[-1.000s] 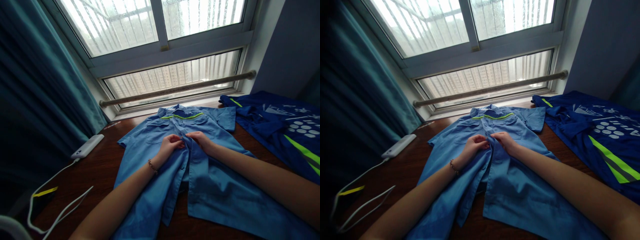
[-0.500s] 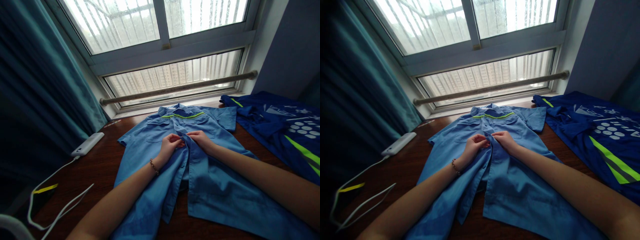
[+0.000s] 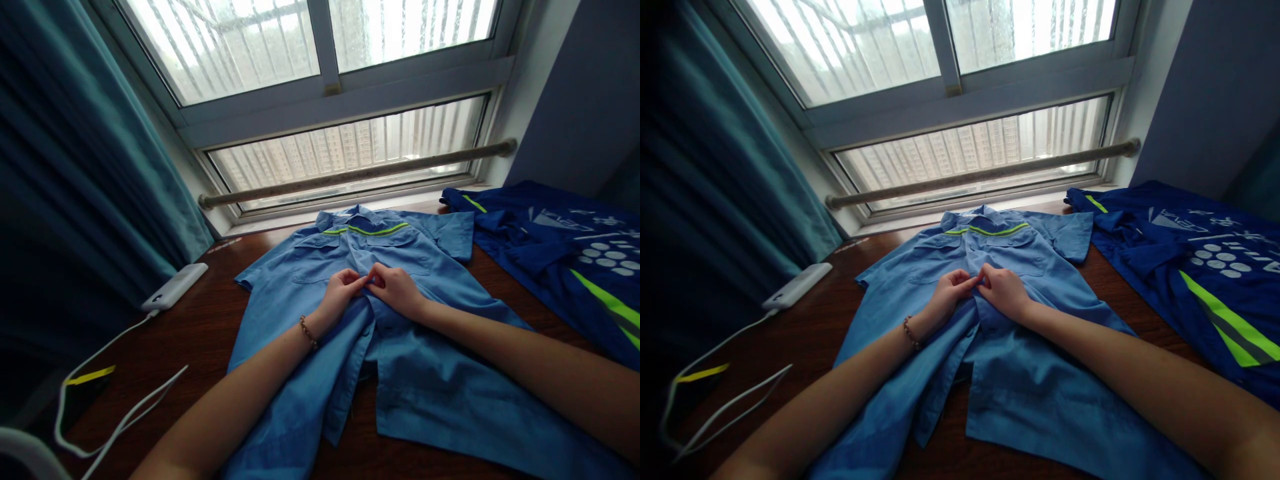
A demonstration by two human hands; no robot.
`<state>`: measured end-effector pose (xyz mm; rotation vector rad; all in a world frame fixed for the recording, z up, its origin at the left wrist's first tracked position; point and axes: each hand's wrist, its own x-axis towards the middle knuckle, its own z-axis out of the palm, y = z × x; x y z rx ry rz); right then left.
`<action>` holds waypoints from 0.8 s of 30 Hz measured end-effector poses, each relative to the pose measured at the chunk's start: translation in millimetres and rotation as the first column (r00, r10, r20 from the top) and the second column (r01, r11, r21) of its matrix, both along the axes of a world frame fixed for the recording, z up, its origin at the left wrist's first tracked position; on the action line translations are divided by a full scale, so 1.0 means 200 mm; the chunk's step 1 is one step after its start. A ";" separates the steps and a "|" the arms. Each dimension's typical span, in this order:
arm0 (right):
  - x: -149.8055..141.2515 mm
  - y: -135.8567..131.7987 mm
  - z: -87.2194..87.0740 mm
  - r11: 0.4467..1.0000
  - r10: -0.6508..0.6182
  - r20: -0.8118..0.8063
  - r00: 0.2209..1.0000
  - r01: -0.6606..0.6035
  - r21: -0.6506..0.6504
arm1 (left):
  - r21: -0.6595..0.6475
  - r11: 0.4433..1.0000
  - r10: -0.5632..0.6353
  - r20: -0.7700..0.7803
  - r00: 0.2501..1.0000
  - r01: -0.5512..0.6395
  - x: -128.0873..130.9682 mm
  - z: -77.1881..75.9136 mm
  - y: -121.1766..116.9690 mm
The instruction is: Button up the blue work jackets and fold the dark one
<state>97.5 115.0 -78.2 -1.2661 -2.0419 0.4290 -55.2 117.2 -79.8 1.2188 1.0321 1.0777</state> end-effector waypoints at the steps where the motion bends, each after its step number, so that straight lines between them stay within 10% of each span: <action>1: 0.00 0.00 0.00 1.000 0.004 -0.003 1.000 -0.004 -0.003 | -0.012 1.000 0.000 0.026 1.000 0.001 0.00 0.00 0.00; 24: 0.00 0.08 -0.04 0.930 0.167 -0.480 0.861 -0.299 -0.214 | -0.168 0.984 0.100 0.249 0.963 -0.059 0.01 0.00 0.00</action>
